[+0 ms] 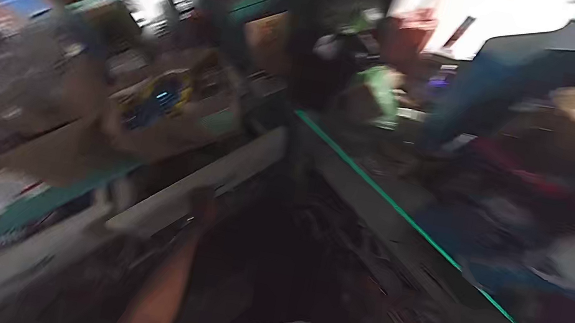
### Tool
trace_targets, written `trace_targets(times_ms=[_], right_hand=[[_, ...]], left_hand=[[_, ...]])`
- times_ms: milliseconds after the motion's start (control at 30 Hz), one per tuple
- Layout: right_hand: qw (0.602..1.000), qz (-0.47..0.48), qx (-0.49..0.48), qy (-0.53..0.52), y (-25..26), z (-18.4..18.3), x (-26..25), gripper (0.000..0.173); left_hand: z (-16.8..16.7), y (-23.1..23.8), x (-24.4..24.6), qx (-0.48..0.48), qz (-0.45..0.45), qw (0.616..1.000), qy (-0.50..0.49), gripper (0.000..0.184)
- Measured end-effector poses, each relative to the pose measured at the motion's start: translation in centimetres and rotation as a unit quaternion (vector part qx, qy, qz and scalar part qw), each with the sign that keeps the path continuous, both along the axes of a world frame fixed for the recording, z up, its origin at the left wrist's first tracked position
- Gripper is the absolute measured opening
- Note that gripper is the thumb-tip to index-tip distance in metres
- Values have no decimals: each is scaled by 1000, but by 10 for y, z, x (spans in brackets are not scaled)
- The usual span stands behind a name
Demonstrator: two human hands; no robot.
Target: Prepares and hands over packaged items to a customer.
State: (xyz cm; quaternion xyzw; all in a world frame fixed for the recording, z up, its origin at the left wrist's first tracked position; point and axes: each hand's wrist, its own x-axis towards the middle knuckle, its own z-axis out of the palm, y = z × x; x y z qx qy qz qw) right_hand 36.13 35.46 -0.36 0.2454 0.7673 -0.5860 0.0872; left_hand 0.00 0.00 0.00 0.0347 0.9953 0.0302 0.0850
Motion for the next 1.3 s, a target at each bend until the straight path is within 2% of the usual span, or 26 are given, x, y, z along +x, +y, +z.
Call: trace_targets(times_ms=[67,133,200,300,433,533,633,700,733,800,867,933,1100,1167,1233,1300], right_hand=[[998,55,12,-35,6,10,-36,40],[993,110,27,-29,6,18,-77,39],[985,160,37,46,2,22,-119,35],[962,188,-23,196,-13,53,-169,35],[940,215,-70,255,-61,93,-232,28],[920,289,26,265,-95,92,-290,30],[884,348,157,269,-118,67,-336,33],[866,389,237,207,-115,54,-344,39],[858,409,260,172,-113,50,-345,41],[852,429,269,134,-111,34,-346,43],[847,445,263,125,-113,24,-347,40],[832,474,275,87,-112,23,-346,42],[815,479,326,-13,-120,40,-342,46],[814,456,359,-38,-130,48,-334,40],[843,384,372,-51,-133,66,-327,39],[892,289,348,2,-124,82,-332,35]], left_hand=[[1,-2,42,19,1,999,-32,62],[2,7,71,32,-15,998,-55,62],[0,11,92,26,-40,996,-75,62],[-10,17,118,21,-63,994,-88,69],[-8,26,150,42,-68,993,-87,72],[-4,30,174,67,-54,992,-93,83],[8,22,191,135,-50,984,-108,87],[40,12,197,250,-85,955,-133,72],[53,2,196,325,-112,928,-143,63],[72,-24,198,491,-140,845,-158,54],[84,-54,199,576,-119,801,-113,49],[92,-87,196,574,-57,816,-42,48],[104,-169,164,392,87,915,37,49],[99,-187,156,381,117,914,76,48],[102,-193,147,384,133,911,75,48],[98,-197,135,351,106,927,81,48]])
